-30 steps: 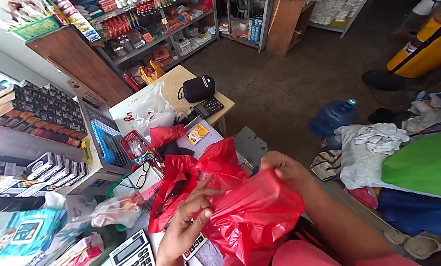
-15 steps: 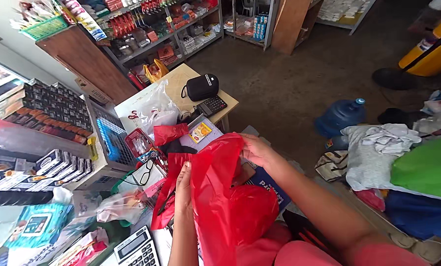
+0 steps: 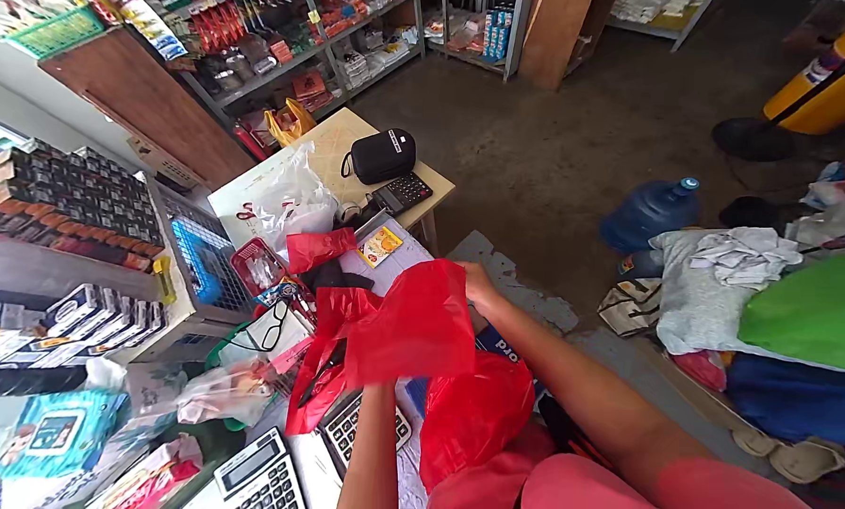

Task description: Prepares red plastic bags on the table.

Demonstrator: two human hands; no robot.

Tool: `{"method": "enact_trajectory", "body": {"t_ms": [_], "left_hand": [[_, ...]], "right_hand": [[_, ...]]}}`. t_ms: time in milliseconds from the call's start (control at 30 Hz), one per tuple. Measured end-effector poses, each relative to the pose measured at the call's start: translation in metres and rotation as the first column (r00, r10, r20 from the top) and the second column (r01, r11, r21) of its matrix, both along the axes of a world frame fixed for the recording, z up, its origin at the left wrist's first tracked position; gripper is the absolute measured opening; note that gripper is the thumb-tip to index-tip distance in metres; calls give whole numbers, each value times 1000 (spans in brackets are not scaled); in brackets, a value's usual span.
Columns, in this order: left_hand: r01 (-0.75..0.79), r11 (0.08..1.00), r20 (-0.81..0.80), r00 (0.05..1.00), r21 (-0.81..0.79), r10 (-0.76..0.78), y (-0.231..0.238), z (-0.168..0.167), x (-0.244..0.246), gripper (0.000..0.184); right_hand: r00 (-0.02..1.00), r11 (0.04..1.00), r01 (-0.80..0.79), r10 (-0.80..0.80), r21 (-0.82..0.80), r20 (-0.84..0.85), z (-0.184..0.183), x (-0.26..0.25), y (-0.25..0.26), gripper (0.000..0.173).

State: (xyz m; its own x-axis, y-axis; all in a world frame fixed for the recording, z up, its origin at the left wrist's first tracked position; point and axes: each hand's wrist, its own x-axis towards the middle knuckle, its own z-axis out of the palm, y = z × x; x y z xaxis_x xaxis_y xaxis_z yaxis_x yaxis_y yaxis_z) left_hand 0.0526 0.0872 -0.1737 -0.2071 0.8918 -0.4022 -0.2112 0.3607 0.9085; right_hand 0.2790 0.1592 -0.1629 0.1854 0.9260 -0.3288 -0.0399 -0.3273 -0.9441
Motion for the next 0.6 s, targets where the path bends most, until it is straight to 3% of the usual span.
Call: {"method": "enact_trajectory", "body": {"t_ms": [33, 133, 200, 300, 367, 500, 600], "left_hand": [[19, 1000, -75, 997, 3, -19, 17, -6, 10, 8], [94, 994, -196, 977, 62, -80, 39, -22, 19, 14], [103, 991, -265, 961, 90, -75, 42, -27, 17, 14], [123, 985, -194, 976, 119, -98, 44, -27, 11, 13], [173, 972, -117, 981, 156, -156, 42, -25, 5, 18], [241, 945, -147, 966, 222, -212, 40, -29, 0, 20], [183, 961, -234, 963, 208, -133, 40, -34, 8, 16]], "right_hand": [[1000, 1000, 12, -12, 2, 26, -12, 0, -2, 21], [993, 998, 58, -60, 15, 101, -23, -7, -5, 23], [998, 998, 29, -31, 48, 55, -23, -5, -2, 26], [990, 995, -60, 70, 84, -121, -16, 8, 0, 29], [983, 983, -110, 130, 149, -133, -13, 18, -1, 24], [978, 964, -207, 198, 164, 71, 2, 28, 4, 18], [952, 967, -234, 207, 101, 226, -6, 20, 9, 21]]}}
